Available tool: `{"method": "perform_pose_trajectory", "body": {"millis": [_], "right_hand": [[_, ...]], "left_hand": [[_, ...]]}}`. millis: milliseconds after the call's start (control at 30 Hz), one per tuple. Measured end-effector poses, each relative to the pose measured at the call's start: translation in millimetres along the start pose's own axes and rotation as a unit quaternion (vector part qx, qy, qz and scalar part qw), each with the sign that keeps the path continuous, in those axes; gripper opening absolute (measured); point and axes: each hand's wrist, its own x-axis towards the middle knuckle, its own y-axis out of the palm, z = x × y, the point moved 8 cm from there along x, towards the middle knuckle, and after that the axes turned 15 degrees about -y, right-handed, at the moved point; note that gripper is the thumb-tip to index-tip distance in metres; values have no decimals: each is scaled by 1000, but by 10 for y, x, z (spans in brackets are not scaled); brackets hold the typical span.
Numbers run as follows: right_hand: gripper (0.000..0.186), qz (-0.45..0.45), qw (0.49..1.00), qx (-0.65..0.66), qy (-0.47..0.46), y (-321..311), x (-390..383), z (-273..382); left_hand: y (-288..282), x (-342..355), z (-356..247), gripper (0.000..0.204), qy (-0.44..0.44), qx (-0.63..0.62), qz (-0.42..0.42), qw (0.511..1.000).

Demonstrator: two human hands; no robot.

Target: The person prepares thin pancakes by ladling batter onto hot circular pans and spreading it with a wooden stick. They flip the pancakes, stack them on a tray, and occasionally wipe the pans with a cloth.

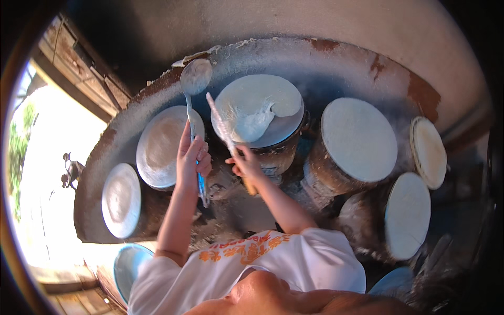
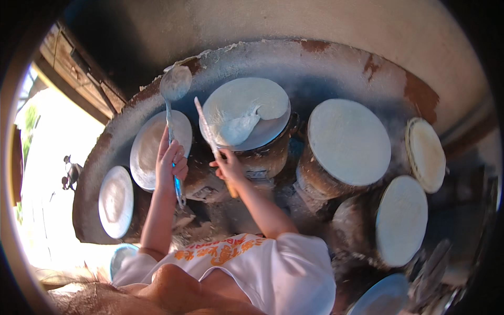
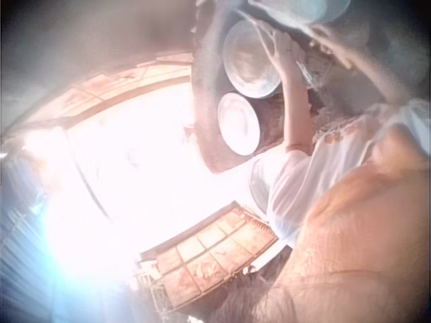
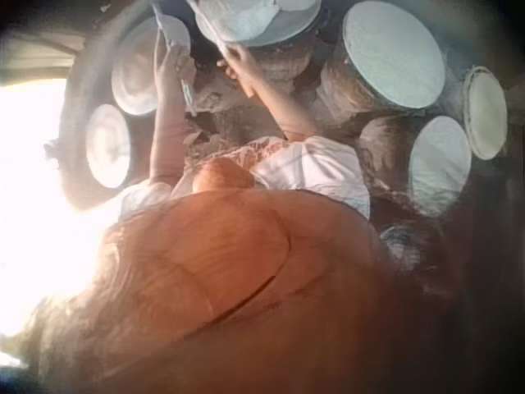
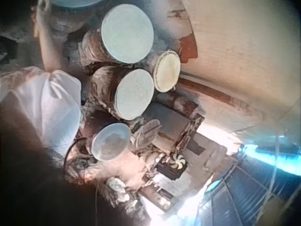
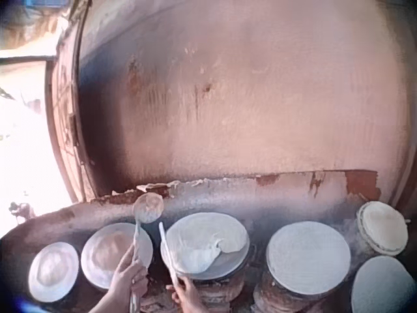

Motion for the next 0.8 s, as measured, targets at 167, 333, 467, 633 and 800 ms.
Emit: {"method": "perform_pose_trajectory", "body": {"millis": [167,333,467,633,800], "right_hand": [[28,-198,980,1,-39,338,-140,-667],[37,-258,964,32,-51,115,-654,-572],[29,-346,931,-2,-114,-347,-349,-79],[29,-241,948,-170,-117,-22,-491,-244],[40,-269,940,-206,32,-647,-1178,97]], "left_hand": [[-503,-352,-101,53,25,-31,32,999],[-778,-595,-277,54,31,-26,36,999],[-867,-751,-287,55,32,-6,17,999],[-1014,-800,-300,56,44,27,16,999],[-888,-690,-140,59,3,36,43,998]]}}
